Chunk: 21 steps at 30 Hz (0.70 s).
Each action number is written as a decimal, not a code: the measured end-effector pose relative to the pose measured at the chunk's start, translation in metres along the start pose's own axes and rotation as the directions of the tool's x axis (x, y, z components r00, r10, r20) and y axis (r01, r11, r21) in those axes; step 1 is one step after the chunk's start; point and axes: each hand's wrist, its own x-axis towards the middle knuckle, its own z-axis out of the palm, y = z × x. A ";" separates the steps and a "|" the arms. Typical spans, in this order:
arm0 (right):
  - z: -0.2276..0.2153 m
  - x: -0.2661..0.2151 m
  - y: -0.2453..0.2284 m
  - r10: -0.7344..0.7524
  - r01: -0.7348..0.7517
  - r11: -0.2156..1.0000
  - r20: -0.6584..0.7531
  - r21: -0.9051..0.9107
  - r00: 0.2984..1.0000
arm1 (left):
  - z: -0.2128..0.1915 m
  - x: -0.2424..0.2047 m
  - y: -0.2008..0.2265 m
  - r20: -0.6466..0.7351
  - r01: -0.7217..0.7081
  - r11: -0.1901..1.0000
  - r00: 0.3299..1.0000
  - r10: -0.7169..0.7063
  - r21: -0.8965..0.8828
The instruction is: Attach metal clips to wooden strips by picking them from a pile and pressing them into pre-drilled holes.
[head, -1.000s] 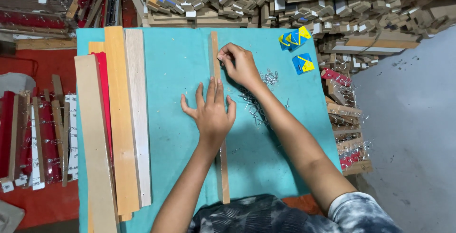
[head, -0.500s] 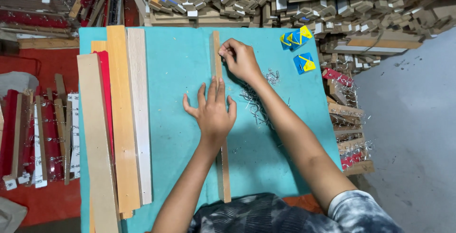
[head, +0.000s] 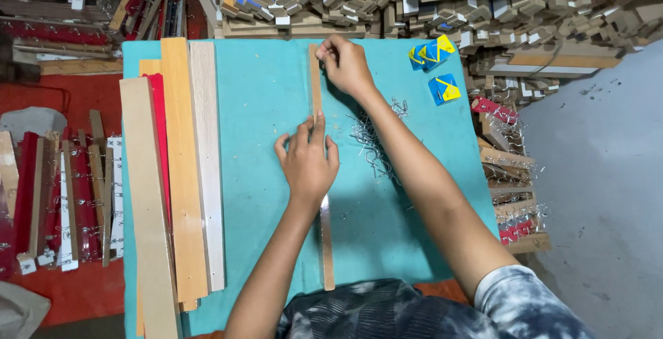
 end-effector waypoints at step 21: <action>-0.056 -0.117 -0.063 0.074 -0.198 0.710 0.208 0.675 0.975 | -0.030 0.028 -0.033 0.393 0.458 0.250 0.879 -0.270 -0.853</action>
